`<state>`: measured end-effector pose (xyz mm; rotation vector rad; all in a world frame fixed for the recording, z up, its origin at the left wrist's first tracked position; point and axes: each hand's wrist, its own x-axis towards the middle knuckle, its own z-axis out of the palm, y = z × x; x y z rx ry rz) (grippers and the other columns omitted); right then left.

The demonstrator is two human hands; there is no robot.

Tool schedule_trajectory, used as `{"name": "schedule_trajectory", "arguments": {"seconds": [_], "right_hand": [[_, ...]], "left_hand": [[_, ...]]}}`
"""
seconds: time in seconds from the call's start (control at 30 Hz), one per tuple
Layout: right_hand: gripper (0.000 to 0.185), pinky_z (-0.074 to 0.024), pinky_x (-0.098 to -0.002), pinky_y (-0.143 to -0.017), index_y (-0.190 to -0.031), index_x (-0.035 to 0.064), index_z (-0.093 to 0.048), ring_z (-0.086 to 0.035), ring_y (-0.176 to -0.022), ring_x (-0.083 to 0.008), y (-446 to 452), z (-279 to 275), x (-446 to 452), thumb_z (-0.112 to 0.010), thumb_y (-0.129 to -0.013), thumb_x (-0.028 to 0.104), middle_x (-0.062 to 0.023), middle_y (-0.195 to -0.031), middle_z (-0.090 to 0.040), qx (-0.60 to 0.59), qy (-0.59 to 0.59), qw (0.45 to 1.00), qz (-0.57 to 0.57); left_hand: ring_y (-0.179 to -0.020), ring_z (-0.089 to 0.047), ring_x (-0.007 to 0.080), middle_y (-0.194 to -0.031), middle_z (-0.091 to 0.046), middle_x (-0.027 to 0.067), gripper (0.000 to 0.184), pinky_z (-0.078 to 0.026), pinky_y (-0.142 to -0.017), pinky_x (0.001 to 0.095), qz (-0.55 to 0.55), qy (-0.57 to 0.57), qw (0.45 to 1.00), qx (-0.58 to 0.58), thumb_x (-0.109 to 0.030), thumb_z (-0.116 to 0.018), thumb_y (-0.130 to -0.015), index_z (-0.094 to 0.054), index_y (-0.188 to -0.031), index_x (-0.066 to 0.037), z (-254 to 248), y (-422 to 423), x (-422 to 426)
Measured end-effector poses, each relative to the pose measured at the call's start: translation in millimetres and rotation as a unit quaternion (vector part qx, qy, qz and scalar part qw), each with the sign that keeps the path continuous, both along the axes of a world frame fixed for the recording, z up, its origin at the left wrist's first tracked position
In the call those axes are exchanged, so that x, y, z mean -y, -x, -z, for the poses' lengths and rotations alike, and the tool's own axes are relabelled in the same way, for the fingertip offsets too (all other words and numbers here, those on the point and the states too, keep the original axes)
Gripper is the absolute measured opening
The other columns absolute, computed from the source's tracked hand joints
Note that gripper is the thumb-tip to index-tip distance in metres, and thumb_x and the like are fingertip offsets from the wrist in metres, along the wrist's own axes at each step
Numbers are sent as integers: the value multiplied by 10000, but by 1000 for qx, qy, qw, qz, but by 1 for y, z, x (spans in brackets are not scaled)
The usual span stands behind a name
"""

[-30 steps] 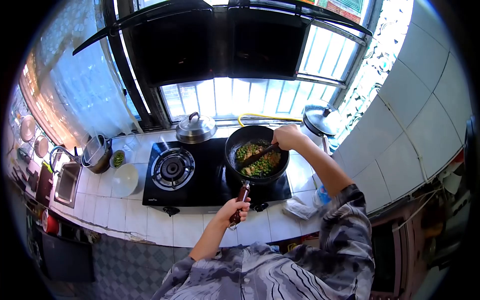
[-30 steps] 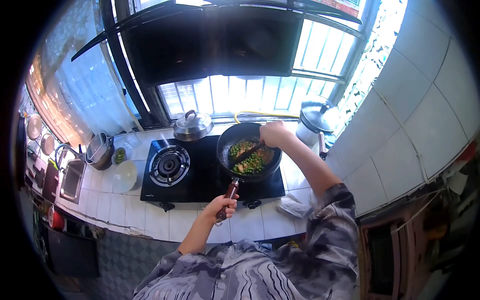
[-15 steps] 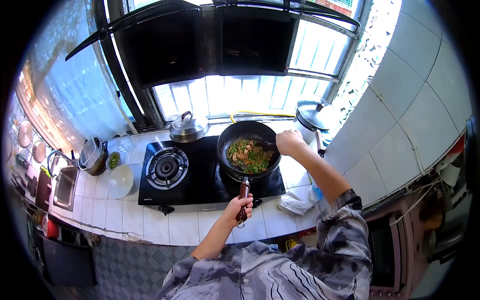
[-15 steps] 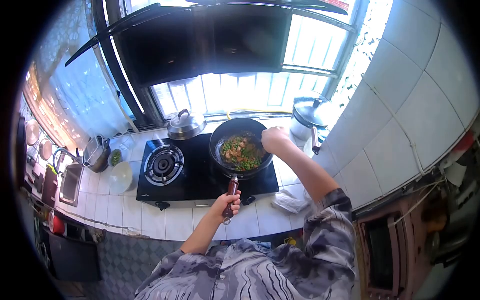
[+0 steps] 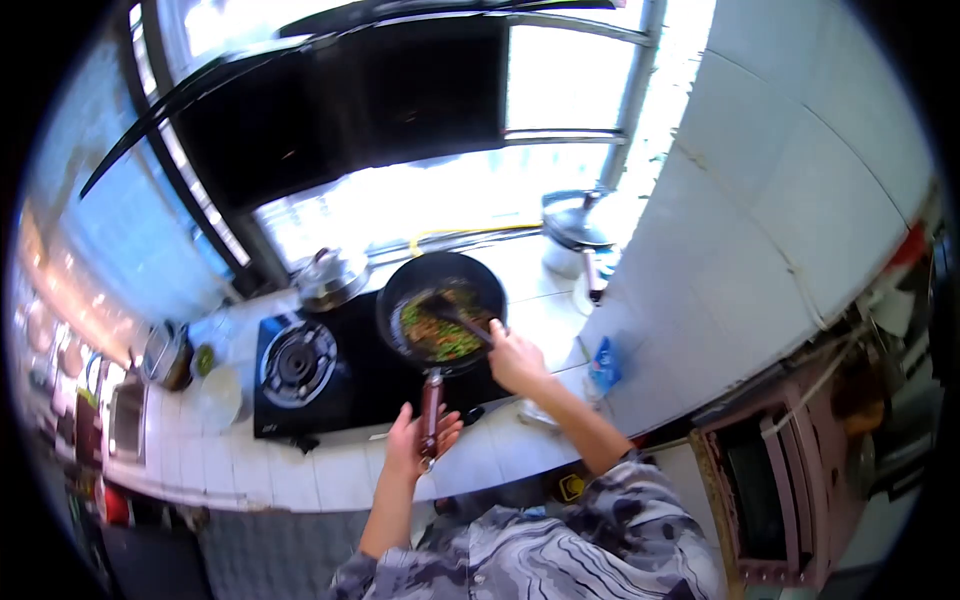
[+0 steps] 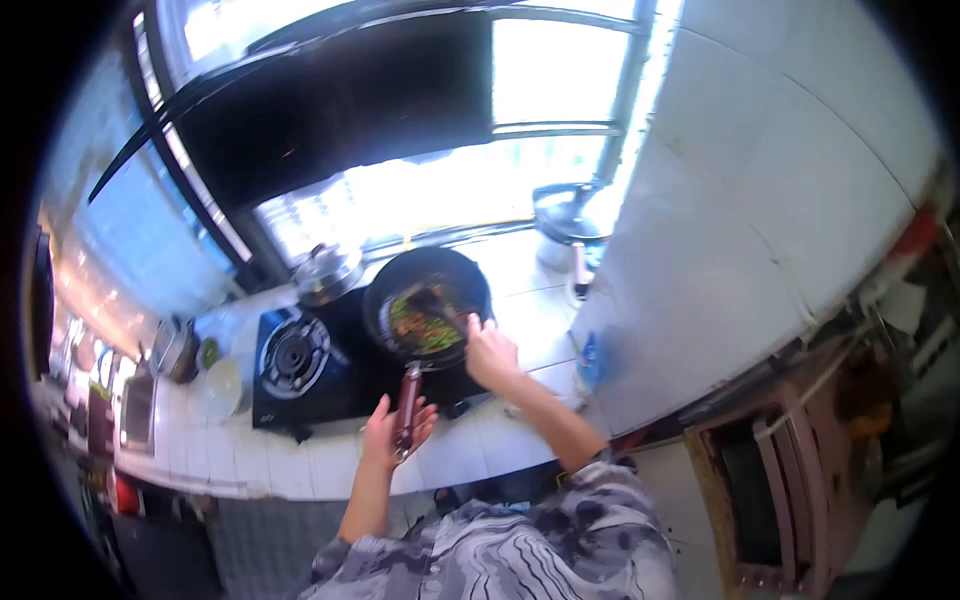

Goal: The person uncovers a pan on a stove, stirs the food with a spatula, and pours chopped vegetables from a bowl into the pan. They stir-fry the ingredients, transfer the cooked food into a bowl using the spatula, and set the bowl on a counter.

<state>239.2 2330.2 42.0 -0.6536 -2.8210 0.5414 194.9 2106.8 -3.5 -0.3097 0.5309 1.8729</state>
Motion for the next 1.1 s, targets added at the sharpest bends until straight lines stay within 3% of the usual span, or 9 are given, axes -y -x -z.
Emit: {"name": "schedule_trajectory", "arguments": {"seconds": [0.07,0.2,0.33,0.4,0.53,0.6,0.67,0.83,1.1], "right_hand": [[496,-464,-419,-735,-1199,-30,-423,-539,-913,-346,-26,-1,1,-581,-771,166,-193,-950,-525,-113,36,992,43],[360,-460,-395,-707,-1099,21,-528,-565,-806,-318,-97,25,11,-580,-794,206,-154,-937,-557,-242,124,947,171],[262,-465,-397,-709,-1027,53,-568,-573,-811,-317,-192,71,41,-570,-800,184,-148,-920,-560,-189,117,949,224],[239,-466,-395,-719,-1002,52,-575,-572,-829,-317,-238,95,56,-559,-803,183,-140,-907,-559,-184,101,943,260],[209,-456,-392,-735,-952,42,-582,-561,-866,-301,-322,109,115,-533,-813,190,-128,-896,-559,-86,72,938,328],[207,-444,-386,-731,-940,42,-589,-551,-830,-306,-349,118,149,-534,-810,193,-127,-909,-558,-85,87,927,354],[163,-480,-420,-716,-871,40,-574,-585,-801,-333,-374,123,179,-551,-788,178,-153,-941,-547,-74,72,923,370],[283,-466,-461,-769,-974,-24,-507,-570,-842,-433,-464,127,197,-568,-759,149,-342,-1334,-189,-79,101,823,553],[339,-481,-438,-710,-1015,40,-473,-581,-821,-414,-683,133,164,-597,-707,106,-260,-1417,-31,-153,44,670,725]], "left_hand": [[-1033,-521,380,-1130,-509,239,444,-415,-916,473,-21,-18,999,20,-339,-432,-901,-412,-1224,-36,20,-12,9],[-995,-554,293,-932,-617,111,315,-399,-936,447,96,62,989,-98,-145,-529,-856,-459,-1157,-78,86,-45,45],[-664,-573,177,-646,-568,-5,127,-492,-663,358,154,259,951,-65,-160,-549,-847,-545,-964,-112,113,-85,63],[-689,-608,152,-704,-614,25,108,-522,-656,303,228,202,951,-44,-170,-562,-863,-593,-930,-91,120,-97,76],[-464,-428,72,-510,-429,-52,163,-371,-436,195,345,113,929,-68,-236,-498,-903,-569,-850,-99,100,-143,82],[-422,-341,61,-500,-325,-67,189,-271,-372,217,392,76,875,-272,-282,-517,-875,-534,-783,-118,101,-162,99],[-413,-336,67,-512,-324,-59,206,-256,-364,225,359,132,876,-292,-295,-548,-846,-500,-737,-127,119,-183,110],[-414,-320,81,-517,-309,-49,199,-260,-371,251,381,109,899,-188,-235,-582,-837,-479,-702,-132,161,-213,152],[-485,-399,85,-563,-388,-51,161,-313,-443,245,511,121,832,-181,-249,-544,-843,-505,-741,-131,129,-280,123]]}}
